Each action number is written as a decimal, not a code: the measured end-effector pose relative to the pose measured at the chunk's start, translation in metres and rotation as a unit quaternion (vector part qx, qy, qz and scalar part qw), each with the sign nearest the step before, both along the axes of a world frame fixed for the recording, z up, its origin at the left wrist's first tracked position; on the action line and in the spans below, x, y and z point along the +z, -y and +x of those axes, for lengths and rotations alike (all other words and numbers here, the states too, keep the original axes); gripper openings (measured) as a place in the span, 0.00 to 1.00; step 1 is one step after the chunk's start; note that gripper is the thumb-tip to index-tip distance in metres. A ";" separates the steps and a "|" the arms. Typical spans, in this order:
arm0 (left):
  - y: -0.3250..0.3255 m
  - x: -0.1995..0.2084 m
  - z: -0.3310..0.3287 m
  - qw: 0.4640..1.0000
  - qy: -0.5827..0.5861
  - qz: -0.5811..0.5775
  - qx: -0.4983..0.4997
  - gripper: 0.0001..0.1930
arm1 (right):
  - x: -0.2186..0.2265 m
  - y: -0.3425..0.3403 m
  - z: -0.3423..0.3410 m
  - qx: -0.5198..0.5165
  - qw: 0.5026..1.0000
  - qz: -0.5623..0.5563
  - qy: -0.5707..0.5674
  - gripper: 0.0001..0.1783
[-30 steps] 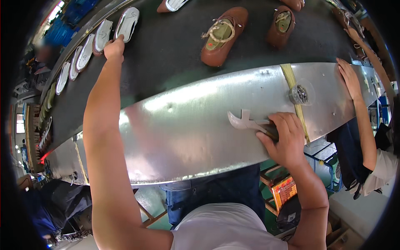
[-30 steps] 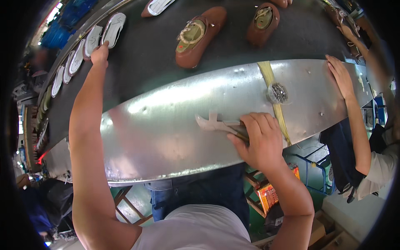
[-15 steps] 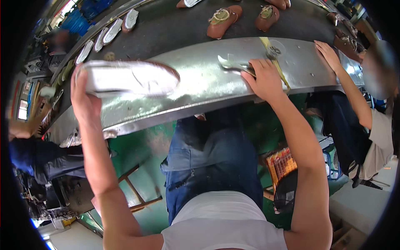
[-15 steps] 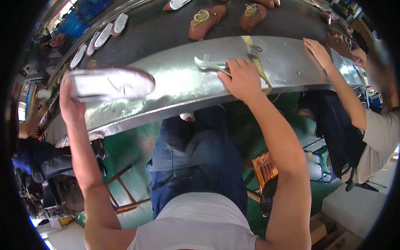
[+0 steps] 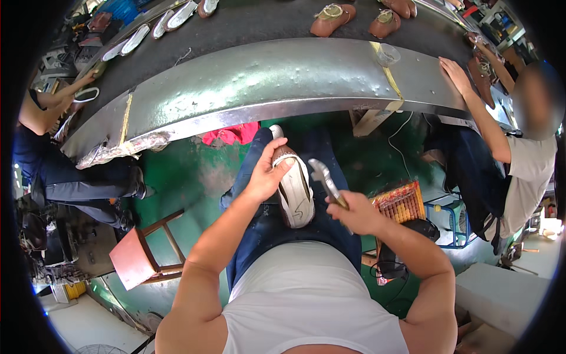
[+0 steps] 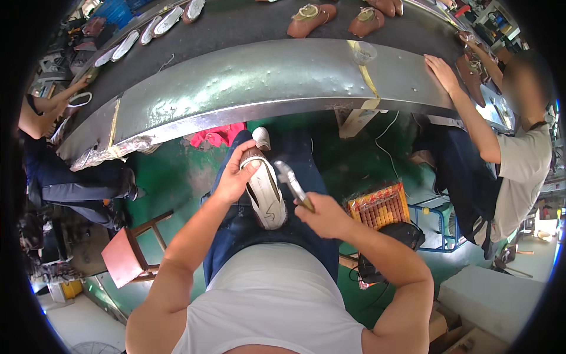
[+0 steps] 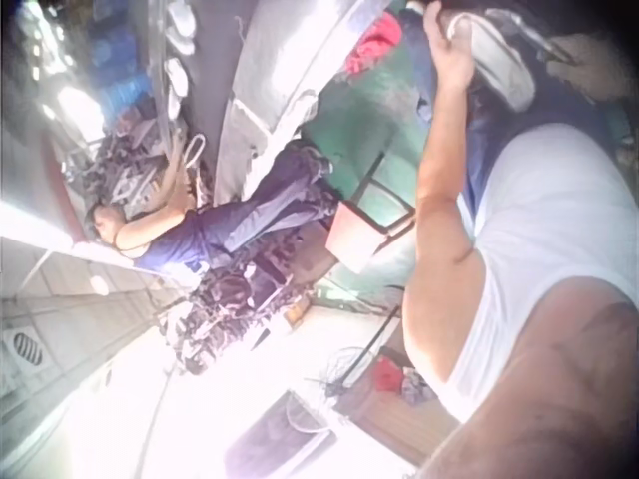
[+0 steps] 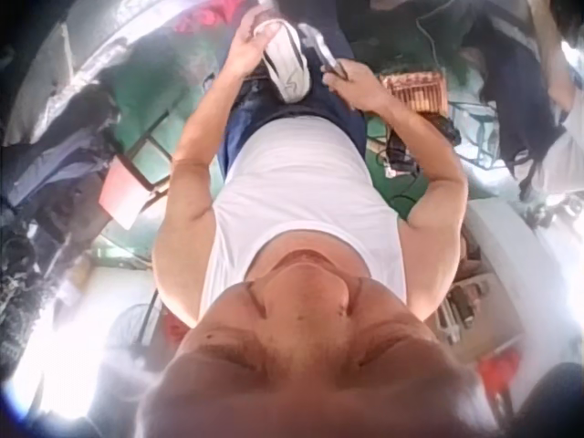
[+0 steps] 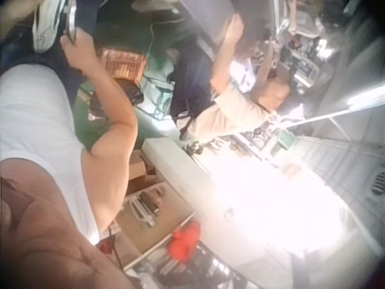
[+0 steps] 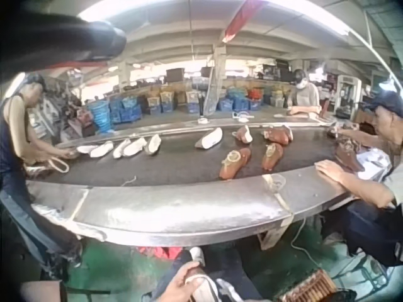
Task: The person is using lasting pliers to pull and secure the shoe upper material over a shoe last on a production line.
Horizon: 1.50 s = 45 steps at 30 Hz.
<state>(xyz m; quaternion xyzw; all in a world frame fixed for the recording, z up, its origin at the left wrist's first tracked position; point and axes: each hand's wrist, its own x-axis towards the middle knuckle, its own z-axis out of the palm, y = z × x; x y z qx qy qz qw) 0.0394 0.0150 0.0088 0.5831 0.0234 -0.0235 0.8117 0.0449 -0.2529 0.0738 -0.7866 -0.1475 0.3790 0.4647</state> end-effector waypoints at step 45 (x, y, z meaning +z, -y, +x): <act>0.023 -0.035 -0.009 0.954 -0.068 0.287 -0.058 0.31 | -0.041 -0.023 0.047 -0.024 0.989 -0.037 0.145 0.22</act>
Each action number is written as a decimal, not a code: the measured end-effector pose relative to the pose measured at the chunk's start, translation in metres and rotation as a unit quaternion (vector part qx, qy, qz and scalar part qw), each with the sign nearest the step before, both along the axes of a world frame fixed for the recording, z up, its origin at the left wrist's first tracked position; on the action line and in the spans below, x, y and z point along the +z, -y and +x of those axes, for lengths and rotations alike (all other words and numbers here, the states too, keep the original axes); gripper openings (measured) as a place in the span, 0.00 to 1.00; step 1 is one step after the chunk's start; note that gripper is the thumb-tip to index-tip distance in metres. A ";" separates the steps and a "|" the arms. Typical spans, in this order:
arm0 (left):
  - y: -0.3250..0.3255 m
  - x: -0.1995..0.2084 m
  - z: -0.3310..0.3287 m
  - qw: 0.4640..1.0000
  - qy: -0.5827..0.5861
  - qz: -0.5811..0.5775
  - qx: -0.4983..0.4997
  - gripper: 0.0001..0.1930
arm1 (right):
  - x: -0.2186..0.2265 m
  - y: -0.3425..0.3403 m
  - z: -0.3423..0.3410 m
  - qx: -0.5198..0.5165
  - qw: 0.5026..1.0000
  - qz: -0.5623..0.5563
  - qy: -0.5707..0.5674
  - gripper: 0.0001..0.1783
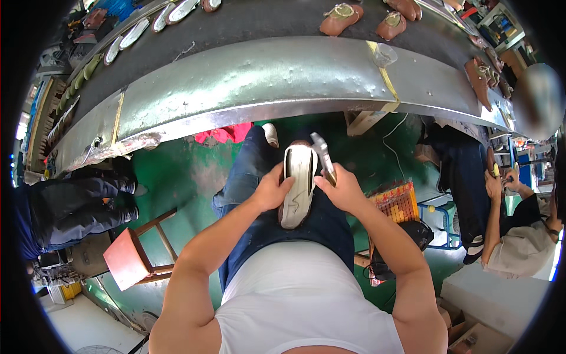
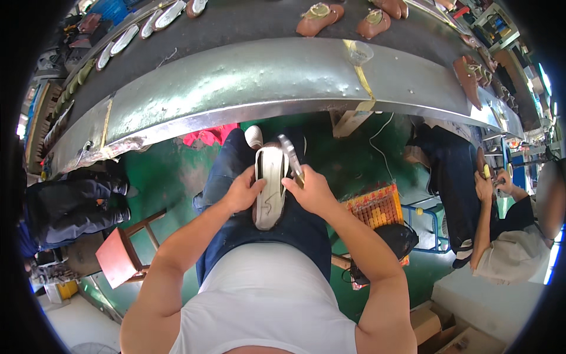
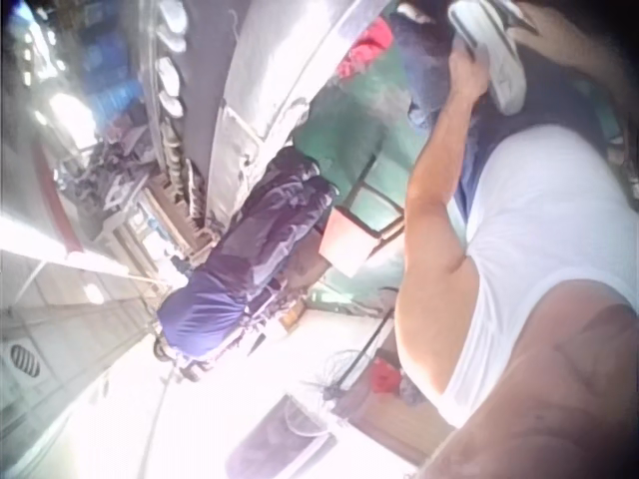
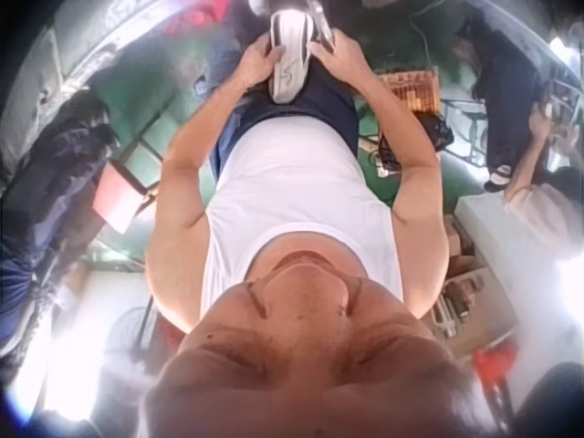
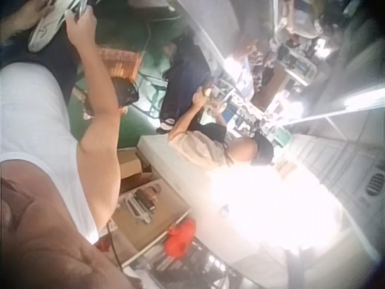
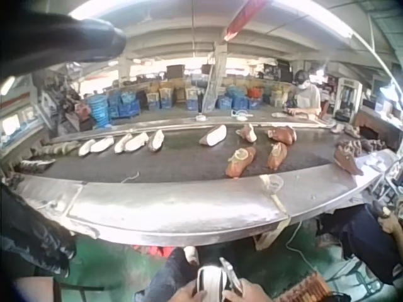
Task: The person is using lasting pliers to pull and secure the shoe upper material over a shoe last on a production line.
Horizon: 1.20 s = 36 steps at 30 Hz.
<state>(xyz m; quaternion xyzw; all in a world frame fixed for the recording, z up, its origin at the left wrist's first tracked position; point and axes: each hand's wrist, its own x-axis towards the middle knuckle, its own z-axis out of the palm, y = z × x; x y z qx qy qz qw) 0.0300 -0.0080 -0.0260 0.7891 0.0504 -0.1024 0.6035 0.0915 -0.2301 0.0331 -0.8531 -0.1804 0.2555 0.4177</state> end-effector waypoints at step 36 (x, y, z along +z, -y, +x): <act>0.037 -0.017 -0.039 0.914 -0.232 -0.231 0.240 0.33 | 0.008 0.006 -0.017 0.356 0.898 -0.224 0.131 0.11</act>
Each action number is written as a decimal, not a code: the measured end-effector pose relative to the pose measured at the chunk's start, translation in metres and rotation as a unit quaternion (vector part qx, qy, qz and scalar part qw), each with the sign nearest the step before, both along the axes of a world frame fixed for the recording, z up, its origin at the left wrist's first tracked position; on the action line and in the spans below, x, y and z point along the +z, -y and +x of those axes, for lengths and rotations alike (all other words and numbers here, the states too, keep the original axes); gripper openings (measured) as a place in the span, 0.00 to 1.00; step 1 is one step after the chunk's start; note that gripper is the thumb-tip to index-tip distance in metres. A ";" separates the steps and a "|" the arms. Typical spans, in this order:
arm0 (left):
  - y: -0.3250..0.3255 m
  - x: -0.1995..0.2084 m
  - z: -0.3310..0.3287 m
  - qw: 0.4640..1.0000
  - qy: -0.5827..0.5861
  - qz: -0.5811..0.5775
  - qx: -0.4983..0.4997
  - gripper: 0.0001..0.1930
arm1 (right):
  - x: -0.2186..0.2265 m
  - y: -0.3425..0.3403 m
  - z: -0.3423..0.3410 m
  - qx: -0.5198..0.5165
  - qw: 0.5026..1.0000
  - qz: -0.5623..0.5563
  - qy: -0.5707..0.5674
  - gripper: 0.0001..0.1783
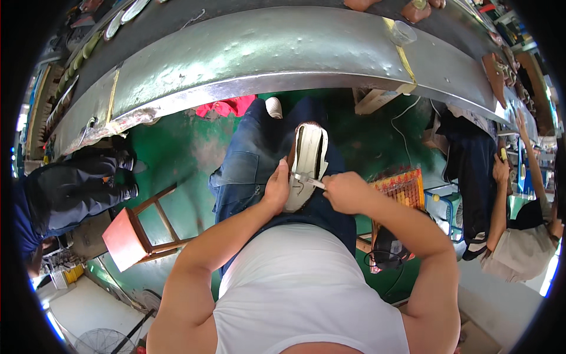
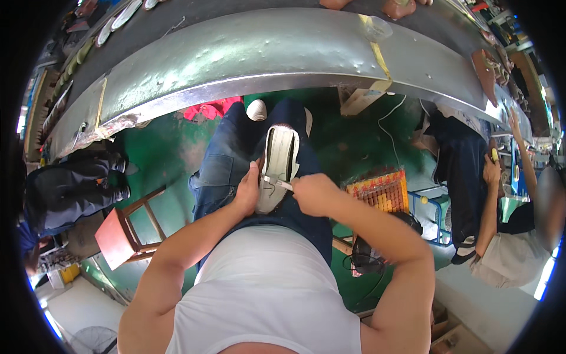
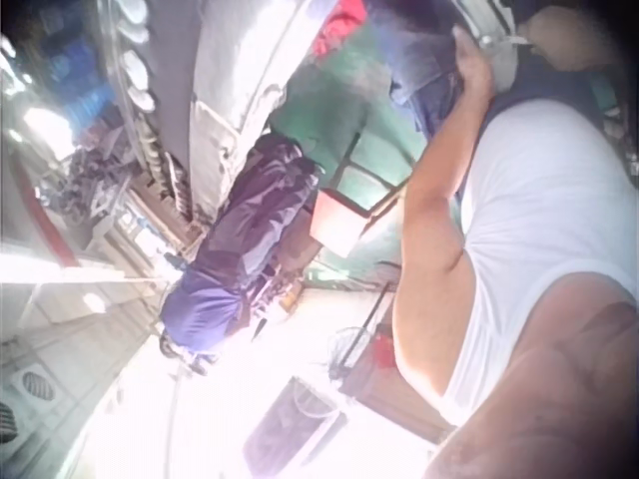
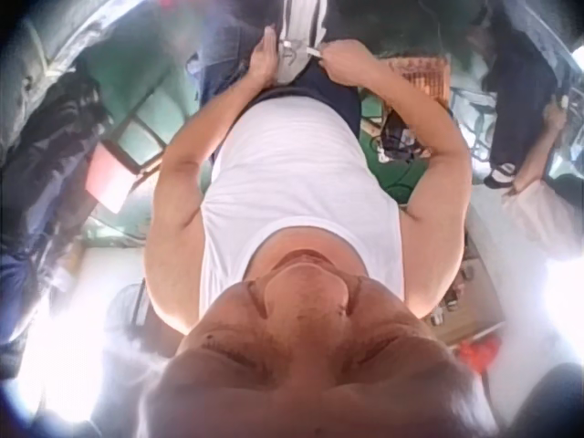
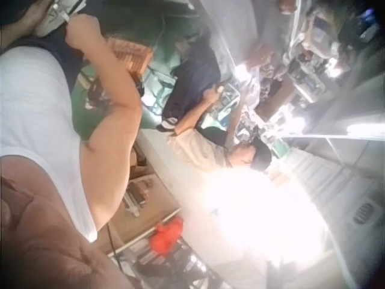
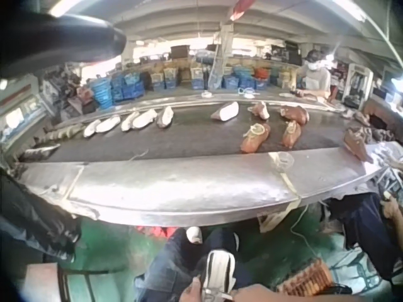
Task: The person is using lasting pliers to pull and secure the shoe upper material over a shoe last on a production line.
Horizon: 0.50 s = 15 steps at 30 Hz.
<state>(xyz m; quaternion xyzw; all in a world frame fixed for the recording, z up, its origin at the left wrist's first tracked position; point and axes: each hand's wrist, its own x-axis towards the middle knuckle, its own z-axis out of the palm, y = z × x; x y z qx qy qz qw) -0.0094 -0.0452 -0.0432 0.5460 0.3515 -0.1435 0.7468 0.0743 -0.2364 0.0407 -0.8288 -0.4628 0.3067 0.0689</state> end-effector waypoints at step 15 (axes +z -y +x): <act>-0.014 -0.020 -0.002 0.873 0.238 0.400 -0.148 0.27 | -0.015 -0.003 0.012 -0.102 0.981 0.062 0.155 0.20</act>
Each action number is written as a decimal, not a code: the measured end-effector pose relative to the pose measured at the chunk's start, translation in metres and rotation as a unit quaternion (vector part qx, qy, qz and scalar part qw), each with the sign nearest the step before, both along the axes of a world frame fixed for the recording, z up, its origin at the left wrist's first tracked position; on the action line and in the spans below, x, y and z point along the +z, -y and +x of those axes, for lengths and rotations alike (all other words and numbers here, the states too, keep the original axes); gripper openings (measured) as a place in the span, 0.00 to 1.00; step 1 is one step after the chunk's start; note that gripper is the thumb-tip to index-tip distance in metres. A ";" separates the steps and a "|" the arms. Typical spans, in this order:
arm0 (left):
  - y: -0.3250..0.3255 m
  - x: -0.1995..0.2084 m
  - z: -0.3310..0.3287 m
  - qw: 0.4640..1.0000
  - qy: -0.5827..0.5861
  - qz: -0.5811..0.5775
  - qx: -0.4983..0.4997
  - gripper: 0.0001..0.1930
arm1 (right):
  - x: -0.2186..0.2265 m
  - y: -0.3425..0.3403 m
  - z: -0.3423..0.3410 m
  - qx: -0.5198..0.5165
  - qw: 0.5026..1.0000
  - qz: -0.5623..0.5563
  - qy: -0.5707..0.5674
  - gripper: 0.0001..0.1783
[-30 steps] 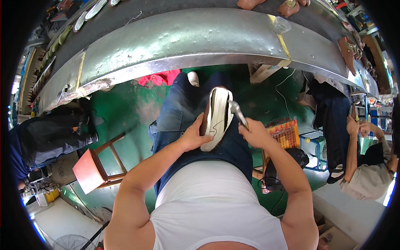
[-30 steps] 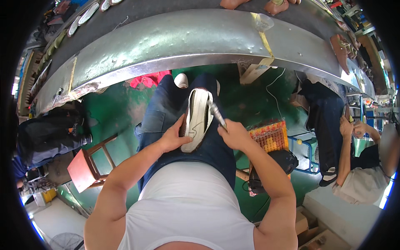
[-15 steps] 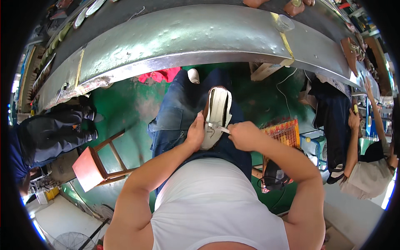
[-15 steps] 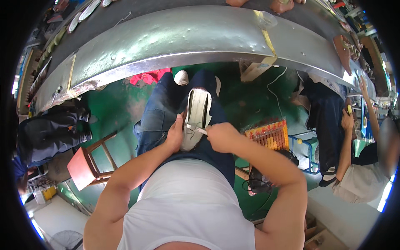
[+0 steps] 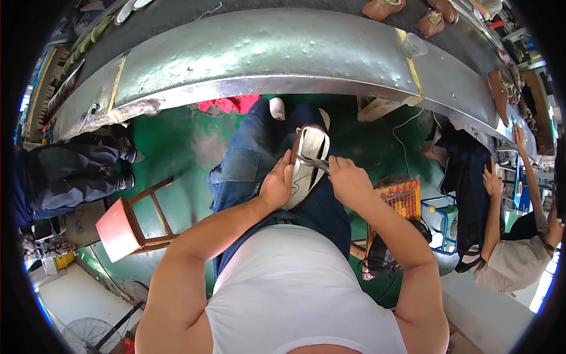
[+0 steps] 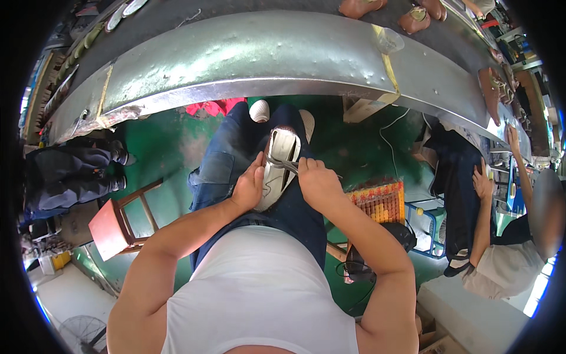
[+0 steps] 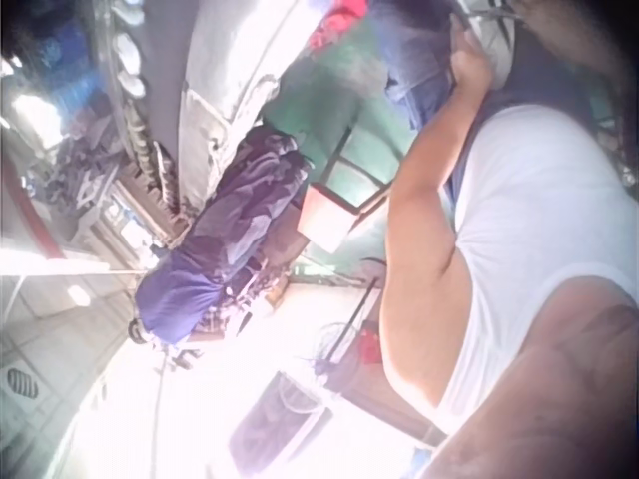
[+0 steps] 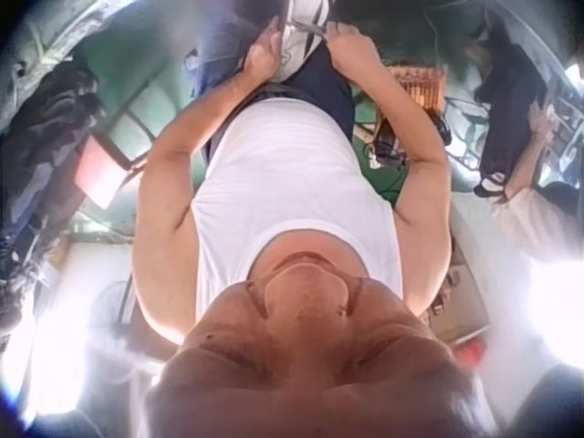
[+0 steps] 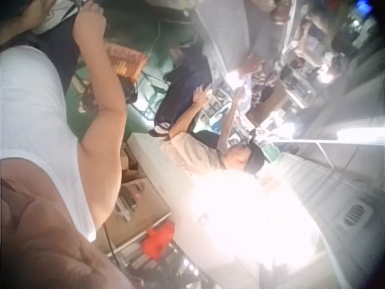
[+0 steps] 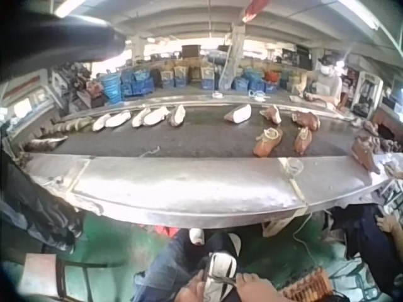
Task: The person is using lasting pliers to pull and secure the shoe upper material over a shoe last on a production line.
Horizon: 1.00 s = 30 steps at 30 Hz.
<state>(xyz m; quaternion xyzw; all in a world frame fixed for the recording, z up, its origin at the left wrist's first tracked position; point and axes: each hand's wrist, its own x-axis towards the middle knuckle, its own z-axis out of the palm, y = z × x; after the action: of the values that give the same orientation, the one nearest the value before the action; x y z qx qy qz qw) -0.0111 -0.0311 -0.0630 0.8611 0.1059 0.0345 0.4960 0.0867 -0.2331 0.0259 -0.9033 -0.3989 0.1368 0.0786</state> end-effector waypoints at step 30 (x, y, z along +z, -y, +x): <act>-0.023 0.031 -0.013 0.975 -0.150 0.032 -0.159 0.50 | -0.007 0.003 -0.007 -0.066 0.961 0.168 -0.209 0.22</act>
<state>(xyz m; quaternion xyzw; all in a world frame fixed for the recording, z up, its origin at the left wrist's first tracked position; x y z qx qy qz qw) -0.0244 -0.0077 -0.0319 0.8777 0.0398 -0.1707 0.4459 0.0793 -0.2365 0.0189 -0.8525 -0.3307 0.2483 0.3197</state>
